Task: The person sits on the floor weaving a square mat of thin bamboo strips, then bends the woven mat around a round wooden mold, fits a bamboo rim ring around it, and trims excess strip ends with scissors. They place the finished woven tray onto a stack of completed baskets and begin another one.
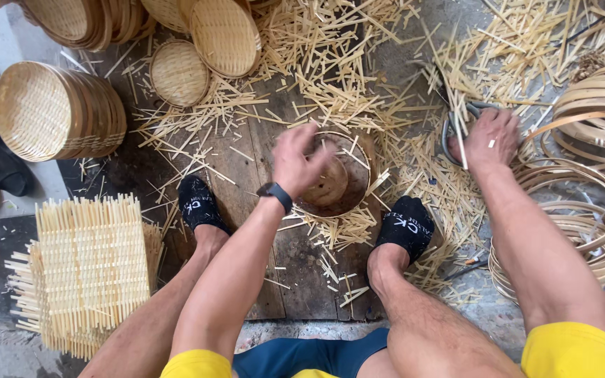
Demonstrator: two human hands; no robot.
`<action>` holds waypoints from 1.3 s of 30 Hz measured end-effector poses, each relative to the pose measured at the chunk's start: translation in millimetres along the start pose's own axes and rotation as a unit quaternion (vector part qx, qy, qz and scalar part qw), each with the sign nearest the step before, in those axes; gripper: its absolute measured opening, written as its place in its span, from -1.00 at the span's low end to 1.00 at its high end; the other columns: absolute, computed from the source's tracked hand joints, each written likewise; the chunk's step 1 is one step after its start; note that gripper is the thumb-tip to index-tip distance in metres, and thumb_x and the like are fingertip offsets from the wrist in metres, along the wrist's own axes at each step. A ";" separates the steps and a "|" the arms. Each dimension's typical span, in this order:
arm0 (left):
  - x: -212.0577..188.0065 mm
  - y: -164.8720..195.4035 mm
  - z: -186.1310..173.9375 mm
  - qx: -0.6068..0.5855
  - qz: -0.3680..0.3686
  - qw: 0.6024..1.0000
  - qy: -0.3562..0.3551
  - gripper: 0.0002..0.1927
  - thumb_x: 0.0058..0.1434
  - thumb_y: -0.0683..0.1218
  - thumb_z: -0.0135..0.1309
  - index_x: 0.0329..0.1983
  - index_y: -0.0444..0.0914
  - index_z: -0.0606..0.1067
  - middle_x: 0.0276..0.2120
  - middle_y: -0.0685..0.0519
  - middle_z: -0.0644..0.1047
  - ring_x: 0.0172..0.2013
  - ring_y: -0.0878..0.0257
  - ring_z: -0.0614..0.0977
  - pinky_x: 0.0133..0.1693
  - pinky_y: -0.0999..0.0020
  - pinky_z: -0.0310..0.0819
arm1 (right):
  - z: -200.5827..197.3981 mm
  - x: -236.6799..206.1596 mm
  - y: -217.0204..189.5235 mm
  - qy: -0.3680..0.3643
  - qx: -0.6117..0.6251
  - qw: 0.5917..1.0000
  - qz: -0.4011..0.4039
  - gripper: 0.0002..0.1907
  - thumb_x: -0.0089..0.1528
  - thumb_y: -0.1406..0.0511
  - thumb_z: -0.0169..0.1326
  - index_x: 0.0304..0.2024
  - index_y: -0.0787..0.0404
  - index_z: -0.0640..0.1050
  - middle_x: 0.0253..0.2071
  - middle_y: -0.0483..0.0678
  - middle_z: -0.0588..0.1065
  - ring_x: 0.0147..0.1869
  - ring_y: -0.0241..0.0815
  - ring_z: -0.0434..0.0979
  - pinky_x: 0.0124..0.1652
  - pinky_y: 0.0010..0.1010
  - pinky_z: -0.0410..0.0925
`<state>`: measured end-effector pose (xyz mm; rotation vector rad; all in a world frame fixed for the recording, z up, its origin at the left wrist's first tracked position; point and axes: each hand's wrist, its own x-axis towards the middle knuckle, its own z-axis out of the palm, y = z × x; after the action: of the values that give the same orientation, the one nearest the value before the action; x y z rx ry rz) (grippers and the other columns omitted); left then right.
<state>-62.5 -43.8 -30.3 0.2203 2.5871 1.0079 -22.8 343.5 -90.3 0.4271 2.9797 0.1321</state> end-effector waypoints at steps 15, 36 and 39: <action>51.6 14.4 54.0 -0.024 -0.109 0.993 -0.026 -0.65 -0.02 0.19 0.37 -0.25 -0.05 0.74 -0.27 -0.04 0.58 -0.15 0.07 0.59 -0.05 0.15 0.45 | -17.5 -80.7 -114.2 -0.271 0.623 0.714 0.170 -0.78 0.13 0.38 0.35 -0.24 0.41 0.66 -0.41 0.01 0.61 -0.49 -0.33 0.56 -0.51 -0.47 0.47; -9.8 -54.9 8.7 -0.166 -0.369 0.914 0.027 -0.67 -0.01 -0.05 0.45 -0.18 -0.24 0.72 -0.42 0.04 0.70 -0.49 0.36 0.61 -0.38 0.41 0.54 | -13.3 -112.3 -110.5 -0.252 0.678 0.660 0.203 -0.79 0.18 0.39 0.33 -0.19 0.42 0.66 -0.35 0.02 0.62 -0.40 -0.27 0.62 -0.40 -0.47 0.53; -9.1 -63.4 11.9 -0.176 -0.376 0.909 0.038 -0.67 -0.01 -0.05 0.45 -0.19 -0.26 0.72 -0.41 0.03 0.69 -0.48 0.34 0.62 -0.38 0.39 0.54 | -30.1 -110.6 -111.0 -0.242 0.693 0.647 0.206 -0.82 0.19 0.40 0.31 -0.19 0.40 0.66 -0.34 0.01 0.62 -0.38 -0.26 0.61 -0.37 -0.46 0.53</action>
<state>-50.6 -85.3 -79.1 -0.8548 2.1629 1.1331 47.9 203.8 -59.5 0.9923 1.7704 -1.9178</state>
